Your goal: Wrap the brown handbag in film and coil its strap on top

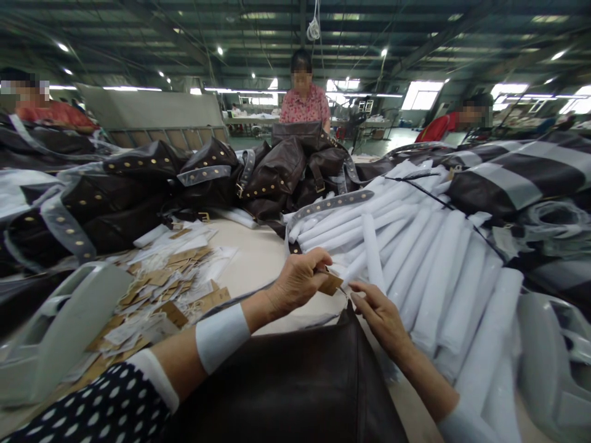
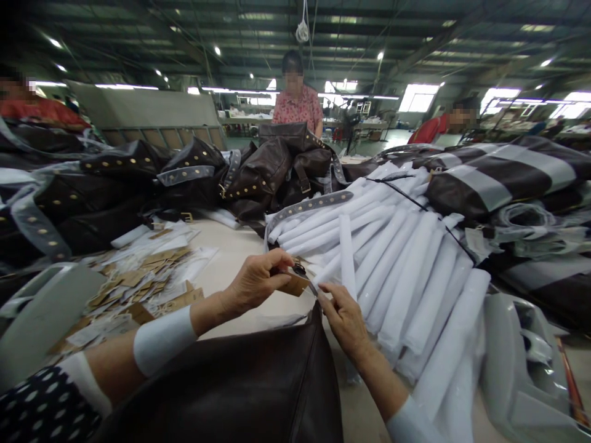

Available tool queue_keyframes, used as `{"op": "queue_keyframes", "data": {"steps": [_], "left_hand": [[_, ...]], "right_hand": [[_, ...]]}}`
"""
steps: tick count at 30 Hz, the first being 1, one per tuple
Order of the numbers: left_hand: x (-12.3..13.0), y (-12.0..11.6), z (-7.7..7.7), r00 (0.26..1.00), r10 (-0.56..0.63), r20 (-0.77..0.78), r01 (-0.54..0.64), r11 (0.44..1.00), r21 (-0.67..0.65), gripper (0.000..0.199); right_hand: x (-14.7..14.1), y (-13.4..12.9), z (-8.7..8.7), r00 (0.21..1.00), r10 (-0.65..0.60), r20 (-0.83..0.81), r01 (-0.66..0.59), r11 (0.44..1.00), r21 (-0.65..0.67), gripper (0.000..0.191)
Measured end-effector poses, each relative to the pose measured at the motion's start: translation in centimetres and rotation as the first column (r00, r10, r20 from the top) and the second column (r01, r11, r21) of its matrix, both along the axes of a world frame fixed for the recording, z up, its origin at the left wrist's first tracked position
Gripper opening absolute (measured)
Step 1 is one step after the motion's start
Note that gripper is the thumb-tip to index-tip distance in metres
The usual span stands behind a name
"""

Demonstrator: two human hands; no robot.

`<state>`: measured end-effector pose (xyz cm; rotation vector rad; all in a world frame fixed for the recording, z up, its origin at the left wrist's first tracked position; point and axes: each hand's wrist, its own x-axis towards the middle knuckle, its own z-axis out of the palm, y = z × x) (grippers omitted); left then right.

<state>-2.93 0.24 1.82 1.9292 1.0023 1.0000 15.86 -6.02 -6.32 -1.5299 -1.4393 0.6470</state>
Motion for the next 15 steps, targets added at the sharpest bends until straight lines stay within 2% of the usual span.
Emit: {"op": "queue_keyframes", "data": {"steps": [4, 9, 12, 15], "left_hand": [[-0.8, 0.3, -0.2, 0.999, -0.025, -0.046, 0.026, 1.0, 0.018, 0.021], [-1.1, 2.1, 0.0, 0.988, 0.036, -0.15, -0.02, 0.994, 0.11, 0.02], [-0.3, 2.9, 0.8, 0.977, 0.049, -0.206, -0.012, 0.984, 0.18, 0.022], [1.9, 1.8, 1.8, 0.964, -0.026, -0.265, 0.105, 0.952, 0.287, 0.021]], "right_hand": [[-0.3, 0.1, 0.2, 0.999, 0.05, 0.02, -0.05, 0.998, 0.03, 0.035], [-0.8, 0.5, 0.1, 0.992, 0.122, -0.015, -0.122, 0.989, -0.084, 0.03], [-1.5, 0.6, -0.2, 0.994, 0.112, -0.02, -0.114, 0.982, -0.149, 0.03], [-1.9, 0.8, -0.5, 0.995, 0.098, -0.035, -0.102, 0.979, -0.178, 0.03]]}}
